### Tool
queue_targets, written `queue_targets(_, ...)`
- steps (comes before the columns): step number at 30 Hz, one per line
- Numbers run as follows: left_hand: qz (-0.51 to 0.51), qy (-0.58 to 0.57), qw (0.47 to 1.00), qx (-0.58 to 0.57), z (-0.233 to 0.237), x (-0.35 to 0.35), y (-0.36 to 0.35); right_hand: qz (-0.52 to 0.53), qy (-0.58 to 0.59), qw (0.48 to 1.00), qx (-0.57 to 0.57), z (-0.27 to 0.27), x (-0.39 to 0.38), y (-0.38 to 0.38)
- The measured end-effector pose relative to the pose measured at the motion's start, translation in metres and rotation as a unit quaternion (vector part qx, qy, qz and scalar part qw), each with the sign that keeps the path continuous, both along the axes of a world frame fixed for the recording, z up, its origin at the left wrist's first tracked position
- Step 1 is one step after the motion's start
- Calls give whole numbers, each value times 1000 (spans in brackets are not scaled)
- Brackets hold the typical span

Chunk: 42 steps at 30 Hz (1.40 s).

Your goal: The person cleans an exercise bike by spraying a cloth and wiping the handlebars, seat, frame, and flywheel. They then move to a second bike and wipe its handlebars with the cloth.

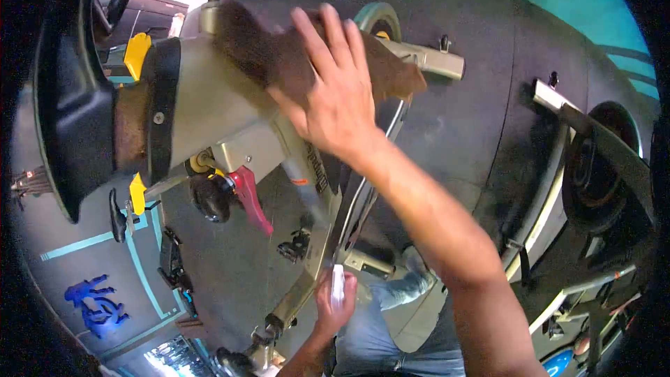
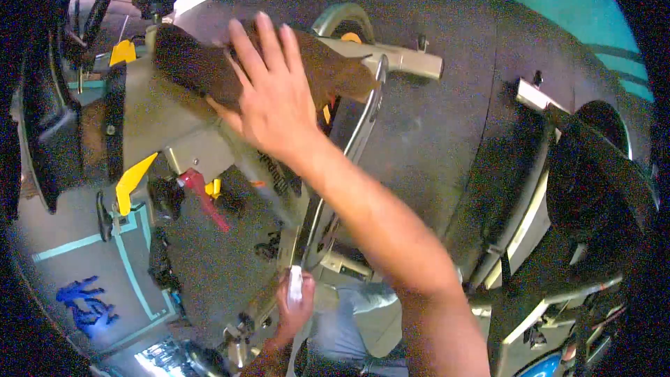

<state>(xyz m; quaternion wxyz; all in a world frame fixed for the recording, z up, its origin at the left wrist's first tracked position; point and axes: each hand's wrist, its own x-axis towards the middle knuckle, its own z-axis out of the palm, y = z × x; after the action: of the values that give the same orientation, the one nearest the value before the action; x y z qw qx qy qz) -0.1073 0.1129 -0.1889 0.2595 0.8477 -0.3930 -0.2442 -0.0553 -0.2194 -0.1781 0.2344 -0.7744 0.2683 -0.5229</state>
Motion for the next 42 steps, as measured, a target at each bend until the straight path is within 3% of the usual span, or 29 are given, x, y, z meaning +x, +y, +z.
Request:
queue_targets(3,60,70,996,-15,-31,-3,6,49,38,997,37,-62,-10,65)
queue_targets(7,84,62,987,-125,-75,0,9,153,20,983,100,-132,-22,126)
queue_targets(8,79,61,985,-139,-84,4,6,149,19,985,85,-145,-30,127)
queue_targets(10,67,34,982,-176,-100,10,5,262,125,957,10,-177,-44,122)
queue_targets(12,109,56,978,-171,-111,8,6,294,126,947,-14,-195,-56,117)
queue_targets(14,99,48,975,-192,-123,13,1,353,157,918,91,-202,-68,122)
queue_targets(15,71,43,972,-221,-114,16,-10,373,107,905,176,-222,-68,133)
queue_targets(18,89,34,950,-297,-121,17,-20,335,134,921,147,-217,-85,145)
queue_targets(19,91,19,950,-299,-120,17,-21,344,98,898,256,-207,-94,142)
queue_targets(20,92,15,946,-311,-125,18,-18,347,99,901,243,-189,-104,133)
queue_targets(22,105,18,933,-343,-137,20,-11,358,-13,865,352,-145,-119,111)
queue_targets(25,111,21,925,-362,-154,20,-1,273,-196,936,105,-77,-101,69)
queue_targets(26,125,39,925,-357,-157,15,1,248,-146,958,7,-55,-92,39)
queue_targets(27,118,21,927,-354,-155,12,2,237,-238,937,97,-24,-65,23)
queue_targets(28,120,20,925,-359,-156,10,4,21,-216,976,-25,-20,-32,-9)
queue_targets(29,119,33,925,-360,-157,9,7,-193,-183,951,-155,-17,-5,-31)
queue_targets(30,118,46,926,-357,-155,9,10,-238,-150,945,-167,-8,7,-38)
queue_targets(33,124,56,926,-353,-148,5,19,-163,-44,963,-208,-33,12,-10)
queue_targets(34,125,67,928,-344,-147,4,24,-82,-83,981,-152,-45,9,22)
queue_targets(35,127,63,931,-335,-151,5,31,-70,-129,984,-104,-64,12,44)
queue_targets(36,128,60,930,-340,-152,6,35,-88,-124,979,-135,-88,19,64)
queue_targets(37,143,64,926,-344,-152,6,39,-21,-153,986,-56,-102,8,88)
queue_targets(40,172,65,922,-340,-147,-1,45,58,-74,995,-40,-131,-5,125)
queue_targets(41,167,59,921,-348,-152,-1,48,65,-71,995,-38,-131,-7,117)
queue_targets(42,162,52,919,-355,-155,-1,51,2,-98,991,-89,-121,-2,93)
